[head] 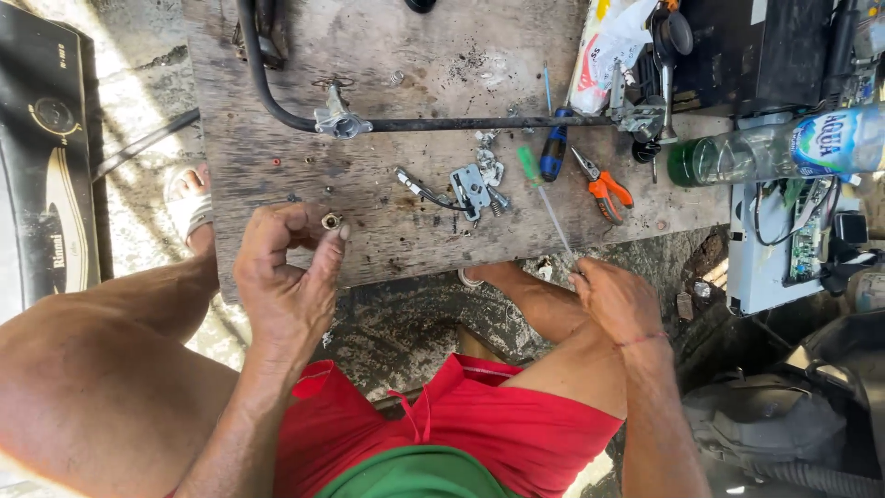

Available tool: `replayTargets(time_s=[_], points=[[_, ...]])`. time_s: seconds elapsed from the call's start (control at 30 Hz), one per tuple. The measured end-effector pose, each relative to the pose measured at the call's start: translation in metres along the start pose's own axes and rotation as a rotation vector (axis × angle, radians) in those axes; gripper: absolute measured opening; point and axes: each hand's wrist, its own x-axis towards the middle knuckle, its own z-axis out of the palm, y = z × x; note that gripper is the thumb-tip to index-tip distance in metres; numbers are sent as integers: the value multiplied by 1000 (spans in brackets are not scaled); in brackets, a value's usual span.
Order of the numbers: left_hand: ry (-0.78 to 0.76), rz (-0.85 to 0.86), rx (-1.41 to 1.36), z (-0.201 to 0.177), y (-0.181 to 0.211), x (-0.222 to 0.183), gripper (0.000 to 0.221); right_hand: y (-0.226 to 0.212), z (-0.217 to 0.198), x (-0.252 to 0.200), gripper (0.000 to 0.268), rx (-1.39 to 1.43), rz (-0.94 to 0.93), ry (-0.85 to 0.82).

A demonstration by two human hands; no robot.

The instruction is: Disassembling and cleaning small mechanical components of a gas stove using tools and water.

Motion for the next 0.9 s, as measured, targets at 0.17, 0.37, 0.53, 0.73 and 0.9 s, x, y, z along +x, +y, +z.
replayTargets(time_s=[0.17, 0.37, 0.53, 0.73, 0.9], points=[[16, -27, -20, -2, 8, 4, 15, 7, 41, 58, 28, -73, -16, 26], [30, 22, 26, -30, 47, 32, 17, 4, 37, 80, 30, -7, -42, 232], [-46, 306, 110, -57, 72, 86, 13, -46, 18, 48, 26, 80, -131, 550], [-45, 287, 97, -50, 16, 106, 11, -176, -10, 20, 22, 434, -582, 690], [-53, 237, 144, -53, 11, 99, 8, -250, -28, 52, 20, 416, -700, 724]])
